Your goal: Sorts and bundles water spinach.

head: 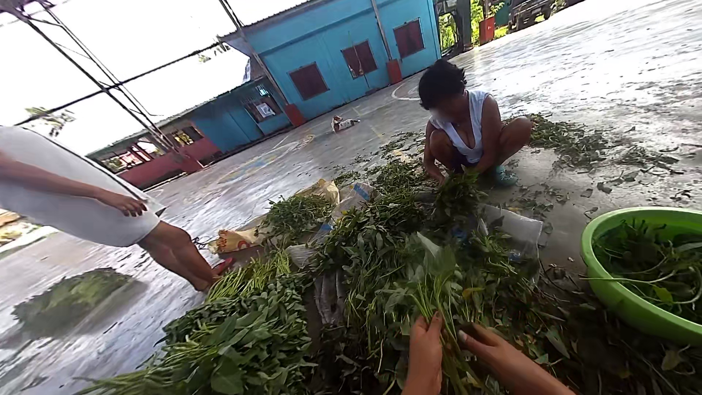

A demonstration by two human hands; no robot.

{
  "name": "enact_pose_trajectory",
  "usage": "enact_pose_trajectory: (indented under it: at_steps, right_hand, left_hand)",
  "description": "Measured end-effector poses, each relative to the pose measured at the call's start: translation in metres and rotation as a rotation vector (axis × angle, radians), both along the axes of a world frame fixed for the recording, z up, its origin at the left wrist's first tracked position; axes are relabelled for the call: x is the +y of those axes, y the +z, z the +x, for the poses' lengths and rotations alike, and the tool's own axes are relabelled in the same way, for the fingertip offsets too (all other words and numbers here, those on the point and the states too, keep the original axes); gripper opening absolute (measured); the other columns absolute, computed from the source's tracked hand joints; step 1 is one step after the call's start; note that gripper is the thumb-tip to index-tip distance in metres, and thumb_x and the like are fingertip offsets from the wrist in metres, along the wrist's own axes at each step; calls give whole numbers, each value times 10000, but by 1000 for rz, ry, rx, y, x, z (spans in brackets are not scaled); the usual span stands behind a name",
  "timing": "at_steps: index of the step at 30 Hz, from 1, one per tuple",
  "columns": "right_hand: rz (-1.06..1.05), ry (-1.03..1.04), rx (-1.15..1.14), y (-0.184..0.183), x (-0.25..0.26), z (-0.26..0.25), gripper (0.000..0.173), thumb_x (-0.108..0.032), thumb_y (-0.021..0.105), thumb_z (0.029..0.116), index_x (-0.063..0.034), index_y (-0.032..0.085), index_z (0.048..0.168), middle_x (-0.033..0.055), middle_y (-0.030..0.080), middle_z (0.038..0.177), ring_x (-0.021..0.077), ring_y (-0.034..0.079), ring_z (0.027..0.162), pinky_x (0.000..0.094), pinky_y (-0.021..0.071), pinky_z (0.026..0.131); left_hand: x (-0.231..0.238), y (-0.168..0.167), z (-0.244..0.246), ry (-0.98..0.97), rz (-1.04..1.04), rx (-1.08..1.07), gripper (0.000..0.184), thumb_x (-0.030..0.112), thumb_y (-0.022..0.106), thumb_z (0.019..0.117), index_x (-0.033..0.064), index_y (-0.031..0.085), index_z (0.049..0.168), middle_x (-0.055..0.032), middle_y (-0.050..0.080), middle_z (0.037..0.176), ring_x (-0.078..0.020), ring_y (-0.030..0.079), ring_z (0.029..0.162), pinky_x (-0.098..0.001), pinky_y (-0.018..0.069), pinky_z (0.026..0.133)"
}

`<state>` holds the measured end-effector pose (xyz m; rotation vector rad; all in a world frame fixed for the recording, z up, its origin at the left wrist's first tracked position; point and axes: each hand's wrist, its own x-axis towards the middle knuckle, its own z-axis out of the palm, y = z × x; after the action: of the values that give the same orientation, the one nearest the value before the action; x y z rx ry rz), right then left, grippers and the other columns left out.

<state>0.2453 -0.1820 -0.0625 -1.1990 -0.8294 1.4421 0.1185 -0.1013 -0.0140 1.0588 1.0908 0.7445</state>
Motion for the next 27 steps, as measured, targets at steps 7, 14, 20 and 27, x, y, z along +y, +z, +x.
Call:
enact_pose_trajectory:
  at_steps: [7, 14, 20, 27]
  right_hand:
    - [-155, -734, 816, 12, 21, -13, 172, -142, 443, 1100, -1, 530, 1147, 106, 634, 873, 186, 655, 743, 334, 586, 724]
    - [-231, 30, -699, -4, 4, 47, 701, -467, 633, 996, -57, 438, 1530, 209, 525, 1467, 381, 493, 1363, 630, 388, 1101]
    - [98, -81, -471, 5, 4, -23, 325, -253, 487, 1076, -8, 623, 1240, 149, 679, 1062, 240, 668, 965, 420, 535, 904]
    - [31, 147, -599, 8, 16, -10, 344, -314, 638, 1018, 12, 659, 1126, 161, 660, 956, 277, 641, 877, 483, 520, 840]
  left_hand:
    - [-22, -4, 15, 44, -133, 79, 315, 183, 405, 1119, -26, 479, 1343, -131, 595, 999, -148, 614, 743, -267, 522, 601]
    - [19, 19, 5, 274, -10, 4, 255, 190, 354, 1132, -15, 452, 1248, -101, 581, 868, -129, 563, 592, -250, 493, 513]
    - [4, 7, 5, 214, -52, 11, 254, 188, 364, 1128, -16, 468, 1239, -103, 627, 836, -139, 599, 610, -254, 508, 533]
    - [5, 15, -12, 283, -102, -19, 244, 185, 348, 1129, 9, 510, 1172, -88, 608, 857, -163, 632, 684, -298, 554, 586]
